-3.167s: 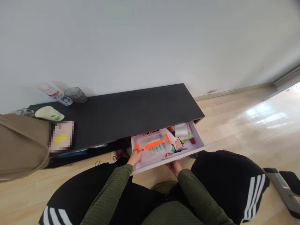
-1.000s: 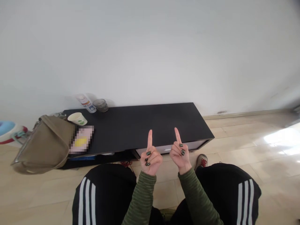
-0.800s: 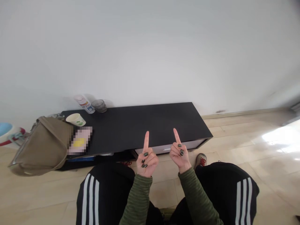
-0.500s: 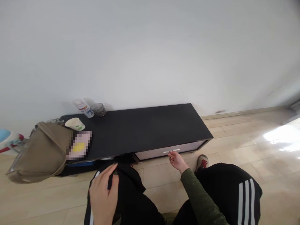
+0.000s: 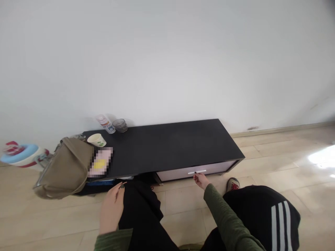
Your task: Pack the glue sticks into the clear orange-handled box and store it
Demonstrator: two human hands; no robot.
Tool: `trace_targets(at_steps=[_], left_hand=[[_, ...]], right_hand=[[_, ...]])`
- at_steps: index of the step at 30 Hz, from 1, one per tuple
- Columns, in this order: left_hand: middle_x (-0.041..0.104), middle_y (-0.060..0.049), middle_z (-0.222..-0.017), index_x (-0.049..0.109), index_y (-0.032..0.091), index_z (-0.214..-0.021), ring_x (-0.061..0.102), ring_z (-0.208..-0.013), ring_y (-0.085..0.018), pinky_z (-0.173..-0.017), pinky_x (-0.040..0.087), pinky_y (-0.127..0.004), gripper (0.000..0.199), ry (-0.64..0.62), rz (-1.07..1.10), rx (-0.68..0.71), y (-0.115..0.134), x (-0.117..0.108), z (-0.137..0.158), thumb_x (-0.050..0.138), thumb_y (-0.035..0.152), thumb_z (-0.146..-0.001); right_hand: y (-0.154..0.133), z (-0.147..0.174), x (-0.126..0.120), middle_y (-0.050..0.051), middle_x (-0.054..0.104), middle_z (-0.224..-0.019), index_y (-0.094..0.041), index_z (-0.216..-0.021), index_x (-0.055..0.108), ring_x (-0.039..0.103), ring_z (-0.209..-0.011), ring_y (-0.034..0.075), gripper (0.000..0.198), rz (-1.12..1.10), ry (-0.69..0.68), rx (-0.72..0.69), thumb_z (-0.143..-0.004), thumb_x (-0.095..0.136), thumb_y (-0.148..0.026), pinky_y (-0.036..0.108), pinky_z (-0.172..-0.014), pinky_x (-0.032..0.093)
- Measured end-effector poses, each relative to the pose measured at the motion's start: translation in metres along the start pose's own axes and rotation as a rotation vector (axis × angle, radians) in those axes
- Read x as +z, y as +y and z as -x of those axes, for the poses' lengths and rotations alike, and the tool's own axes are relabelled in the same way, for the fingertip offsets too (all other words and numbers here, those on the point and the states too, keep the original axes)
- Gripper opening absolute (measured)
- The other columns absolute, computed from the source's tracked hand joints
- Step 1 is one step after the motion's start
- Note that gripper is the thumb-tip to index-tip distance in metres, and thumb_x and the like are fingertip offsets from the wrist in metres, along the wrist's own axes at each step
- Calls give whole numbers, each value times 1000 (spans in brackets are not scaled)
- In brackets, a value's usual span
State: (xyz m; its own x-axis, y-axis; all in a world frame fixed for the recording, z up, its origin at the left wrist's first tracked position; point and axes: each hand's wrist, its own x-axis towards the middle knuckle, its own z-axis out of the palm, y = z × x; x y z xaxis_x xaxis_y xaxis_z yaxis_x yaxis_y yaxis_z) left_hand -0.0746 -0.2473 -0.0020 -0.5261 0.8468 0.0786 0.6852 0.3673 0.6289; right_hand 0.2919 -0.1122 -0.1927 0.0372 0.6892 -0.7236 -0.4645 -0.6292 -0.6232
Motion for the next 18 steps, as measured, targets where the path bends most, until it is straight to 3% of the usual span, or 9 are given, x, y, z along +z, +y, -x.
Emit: trace_targets(at_steps=[6, 11, 14, 16, 18], left_hand=[[72, -4, -112, 67, 24, -93, 64, -111, -30, -98, 50, -43, 31, -12, -84, -114, 19, -10, 3, 41, 40, -86], [73, -2, -108, 72, 27, -96, 66, -98, -27, -89, 53, -40, 30, 60, -126, -170, 21, -7, 7, 46, 40, -88], [74, 0, -102, 73, 29, -91, 66, -92, -25, -85, 53, -38, 26, 97, -147, -174, 23, -5, 8, 50, 40, -87], [74, -2, -99, 73, 28, -91, 65, -91, -24, -85, 53, -38, 26, 114, -160, -139, 25, -5, 9, 50, 39, -87], [72, -6, -97, 73, 25, -94, 65, -94, -25, -88, 52, -38, 29, 127, -168, -64, 29, -6, 12, 48, 38, -87]], right_hand=[[8, 14, -4, -6, 53, -51, -21, -73, 43, 53, -40, 8, 27, 89, 6, 63, -87, 65, -18, 11, -37, 30], [27, 50, -28, 1, 62, -54, -19, -74, 50, 60, -42, 12, 19, 213, -27, 154, -83, 67, -19, 14, -37, 30], [26, 82, -39, 6, 67, -58, -16, -75, 57, 64, -46, 16, 19, 357, -221, 192, -80, 71, -29, 16, -39, 31], [13, 98, -39, 8, 70, -64, -15, -77, 61, 66, -50, 17, 25, 499, -420, 97, -81, 67, -39, 18, -41, 32], [-5, 102, -33, 7, 71, -68, -17, -77, 62, 65, -54, 17, 26, 612, -451, -105, -84, 62, -42, 21, -45, 35]])
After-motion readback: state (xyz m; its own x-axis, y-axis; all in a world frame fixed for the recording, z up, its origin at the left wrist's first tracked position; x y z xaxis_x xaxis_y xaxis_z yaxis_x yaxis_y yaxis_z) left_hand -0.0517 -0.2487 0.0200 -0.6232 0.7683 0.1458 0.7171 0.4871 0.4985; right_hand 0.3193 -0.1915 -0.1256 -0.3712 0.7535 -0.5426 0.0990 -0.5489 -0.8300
